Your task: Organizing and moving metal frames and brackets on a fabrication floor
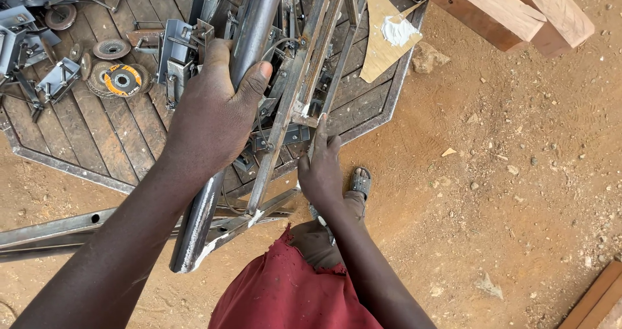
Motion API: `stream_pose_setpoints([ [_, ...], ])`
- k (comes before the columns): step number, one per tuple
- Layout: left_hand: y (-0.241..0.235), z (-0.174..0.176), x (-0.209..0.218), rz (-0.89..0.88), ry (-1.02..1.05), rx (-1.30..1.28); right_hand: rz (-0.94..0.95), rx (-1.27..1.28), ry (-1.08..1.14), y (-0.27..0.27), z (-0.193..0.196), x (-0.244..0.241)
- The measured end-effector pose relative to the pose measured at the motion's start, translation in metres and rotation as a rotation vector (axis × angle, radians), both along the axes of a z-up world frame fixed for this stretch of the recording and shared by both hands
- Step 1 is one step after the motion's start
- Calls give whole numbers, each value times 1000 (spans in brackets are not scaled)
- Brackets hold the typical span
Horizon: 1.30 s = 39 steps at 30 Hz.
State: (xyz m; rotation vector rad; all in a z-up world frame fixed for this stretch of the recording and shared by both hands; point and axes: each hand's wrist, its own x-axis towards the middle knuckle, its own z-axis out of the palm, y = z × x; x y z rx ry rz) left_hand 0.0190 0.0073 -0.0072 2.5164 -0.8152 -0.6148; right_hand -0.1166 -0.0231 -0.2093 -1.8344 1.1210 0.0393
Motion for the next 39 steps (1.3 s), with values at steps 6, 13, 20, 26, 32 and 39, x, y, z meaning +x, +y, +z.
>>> stream_pose_setpoints([
  [6,1,2,-1,-11,-4,-5,70,-265,-129,23,-6,-2],
  [13,3,0,1,-15,-15,-26,105,-513,-74,27,-3,6],
  [20,1,0,0,-13,-11,-27,188,-786,3,29,-1,10],
  [26,-1,2,-2,7,-1,-12,130,-182,-308,22,8,3],
  [32,-3,0,-7,-39,-20,-46,-52,574,-872,31,-24,-1],
  [39,1,0,-2,-36,-28,-45,-156,865,-1195,34,-58,7],
])
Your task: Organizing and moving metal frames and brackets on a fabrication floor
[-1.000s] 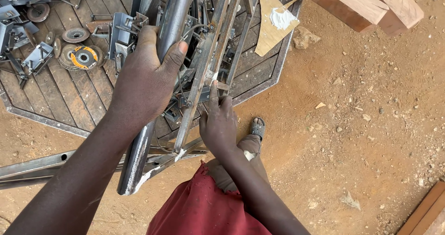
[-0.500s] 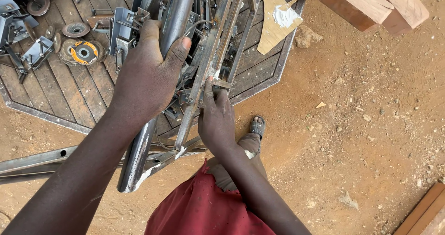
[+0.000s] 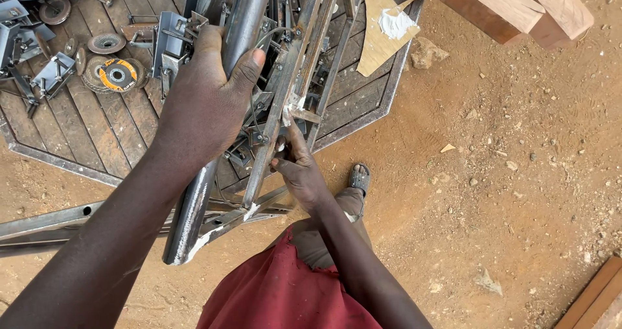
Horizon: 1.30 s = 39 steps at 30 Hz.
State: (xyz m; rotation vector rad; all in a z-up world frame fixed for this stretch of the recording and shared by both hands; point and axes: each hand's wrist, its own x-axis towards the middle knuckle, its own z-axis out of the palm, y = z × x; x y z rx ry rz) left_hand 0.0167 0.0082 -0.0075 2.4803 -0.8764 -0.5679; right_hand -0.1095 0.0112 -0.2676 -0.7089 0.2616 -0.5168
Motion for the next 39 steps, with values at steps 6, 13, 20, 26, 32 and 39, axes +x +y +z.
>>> stream_pose_setpoints([
  [6,4,-2,8,18,-23,24,-71,-150,187,-18,23,-12],
  [13,4,-3,10,18,-52,20,-118,-485,326,2,26,5],
  [20,2,-1,5,21,-26,24,-13,-631,532,-2,55,7],
  [26,3,0,6,24,-16,22,-22,-726,541,-10,58,-4],
  [32,4,1,6,8,-28,21,-82,-679,546,-14,35,-3],
  [39,2,-3,4,2,-54,9,2,-698,595,-17,49,9],
])
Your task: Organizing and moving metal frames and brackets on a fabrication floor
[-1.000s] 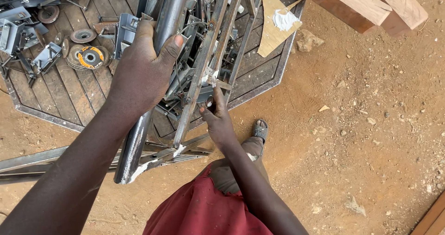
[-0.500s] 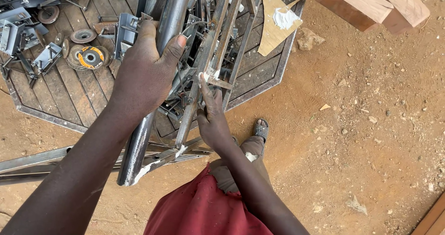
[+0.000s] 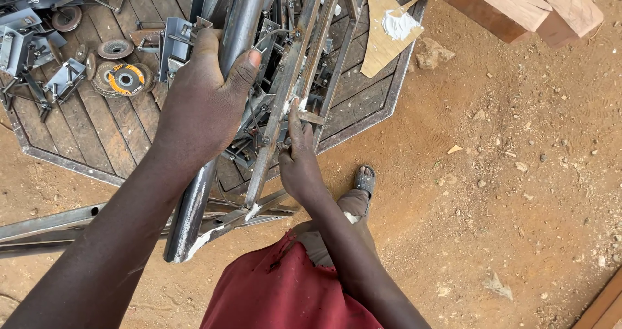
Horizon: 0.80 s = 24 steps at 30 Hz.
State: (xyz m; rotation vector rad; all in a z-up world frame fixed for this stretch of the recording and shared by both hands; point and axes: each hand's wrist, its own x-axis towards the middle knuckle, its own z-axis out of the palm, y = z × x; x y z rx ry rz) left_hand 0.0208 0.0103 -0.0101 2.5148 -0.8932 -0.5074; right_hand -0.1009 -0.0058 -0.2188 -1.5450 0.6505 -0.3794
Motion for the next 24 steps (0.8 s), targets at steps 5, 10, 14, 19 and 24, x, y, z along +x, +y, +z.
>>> stream_pose_setpoints([
  [5,1,2,0,5,33,9,86,-138,40,-14,19,-13],
  [10,2,1,0,-6,51,-43,54,-87,-77,-14,32,-21],
  [14,1,3,-2,-1,53,-32,33,56,101,-19,19,-19],
  [19,-1,3,-7,-7,57,-31,115,36,384,-19,40,-6],
  [24,-3,1,-10,-14,26,-23,101,-180,399,-17,56,-6],
])
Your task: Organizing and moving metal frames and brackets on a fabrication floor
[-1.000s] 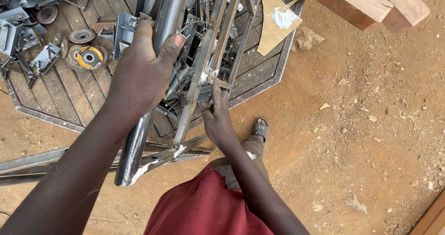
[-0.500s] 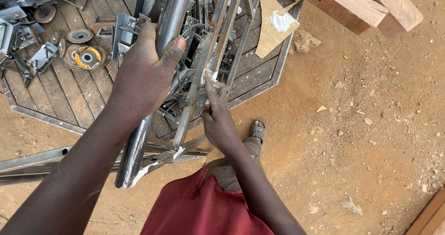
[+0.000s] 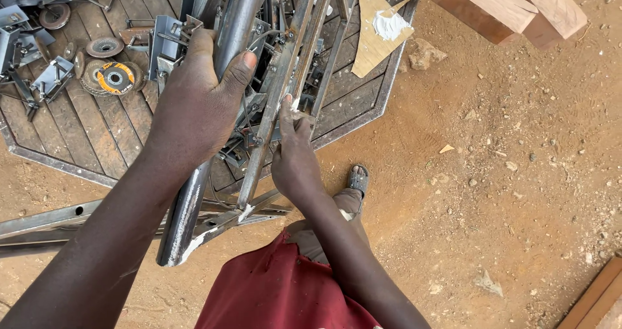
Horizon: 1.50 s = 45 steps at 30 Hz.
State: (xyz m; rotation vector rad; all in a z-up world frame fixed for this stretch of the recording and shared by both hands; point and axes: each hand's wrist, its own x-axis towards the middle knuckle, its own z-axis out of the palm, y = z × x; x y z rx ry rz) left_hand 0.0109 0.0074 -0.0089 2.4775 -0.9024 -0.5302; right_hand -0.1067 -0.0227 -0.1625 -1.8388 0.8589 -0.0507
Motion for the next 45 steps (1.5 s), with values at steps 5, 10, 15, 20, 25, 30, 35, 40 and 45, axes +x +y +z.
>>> stream_pose_setpoints([
  [5,-2,6,-5,18,43,7,26,-43,-172,-3,-11,-13],
  [10,-1,9,-6,43,50,32,-32,54,-284,-2,-12,-27],
  [15,-3,12,-8,58,52,54,-21,319,-61,-10,-21,-20],
  [20,-5,12,-11,58,9,75,30,263,50,-3,19,-4],
  [25,-4,7,-11,55,-5,62,215,46,-94,5,55,-14],
  [30,-6,12,-10,102,60,93,120,121,-182,-13,44,-34],
  [35,-5,16,-8,119,90,100,19,305,9,-32,1,-58],
  [40,-11,24,-17,136,89,129,-30,237,120,-59,-61,-83],
  [45,-28,40,-31,261,164,343,-75,35,232,-123,-152,-98],
])
